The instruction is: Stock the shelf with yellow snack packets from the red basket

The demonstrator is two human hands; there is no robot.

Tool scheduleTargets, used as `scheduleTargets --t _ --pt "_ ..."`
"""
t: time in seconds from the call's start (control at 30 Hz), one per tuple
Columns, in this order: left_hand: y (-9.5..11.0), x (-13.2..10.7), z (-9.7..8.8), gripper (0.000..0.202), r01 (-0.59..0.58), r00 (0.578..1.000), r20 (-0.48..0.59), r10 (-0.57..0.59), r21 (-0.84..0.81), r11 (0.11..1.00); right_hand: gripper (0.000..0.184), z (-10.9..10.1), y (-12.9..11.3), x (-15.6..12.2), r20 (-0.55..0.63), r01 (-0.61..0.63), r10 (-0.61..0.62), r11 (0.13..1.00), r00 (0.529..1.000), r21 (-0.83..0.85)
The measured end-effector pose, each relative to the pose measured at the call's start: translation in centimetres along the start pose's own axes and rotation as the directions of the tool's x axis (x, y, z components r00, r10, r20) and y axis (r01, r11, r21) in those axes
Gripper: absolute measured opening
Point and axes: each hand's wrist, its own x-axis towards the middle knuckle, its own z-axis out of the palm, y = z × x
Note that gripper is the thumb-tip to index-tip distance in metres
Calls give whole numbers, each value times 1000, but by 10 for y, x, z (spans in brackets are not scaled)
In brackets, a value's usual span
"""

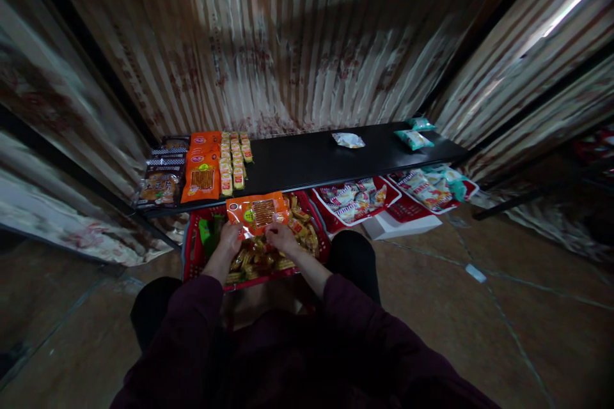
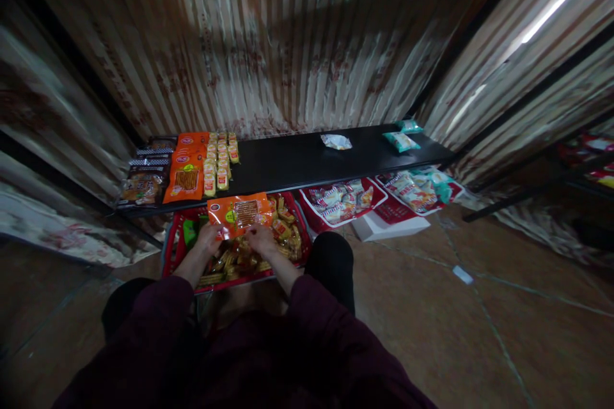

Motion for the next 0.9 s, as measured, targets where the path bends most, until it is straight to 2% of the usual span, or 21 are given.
scheduleTargets --t 0.1,0.2,0.3,0.4,0.5,0.6,0.7,0.8,0.9 --pt "13 -4 -16 24 39 997 69 -45 79 996 9 -14 -7 4 -14 52 -52 997 999 -54" --pt "27 -10 -28 23 61 985 148 -85 160 985 20 -24 -15 4 -38 154 -165 967 986 -205" --pt "43 -14 -35 25 79 968 214 -129 225 971 33 -29 -20 1 18 238 -243 927 970 -290" --pt "59 -19 -36 30 92 923 331 -197 308 947 47 -31 -22 -3 137 260 -234 939 962 -223" --pt "72 -21 -34 32 72 873 432 -227 346 935 41 -31 -20 -6 265 187 -180 982 947 -4" --pt "77 -20 -32 33 54 886 425 -185 301 952 32 -30 -17 -10 336 49 -116 978 935 202" --pt "75 -14 -31 28 65 914 379 -143 212 975 31 -29 -13 -13 338 -79 -30 950 941 303" --pt "66 -8 -31 18 94 947 299 -115 81 992 29 -28 -7 -14 311 -130 0 909 950 396" --pt "53 -5 -33 11 115 962 248 -112 3 993 24 -24 0 -10 246 -149 35 874 969 463"
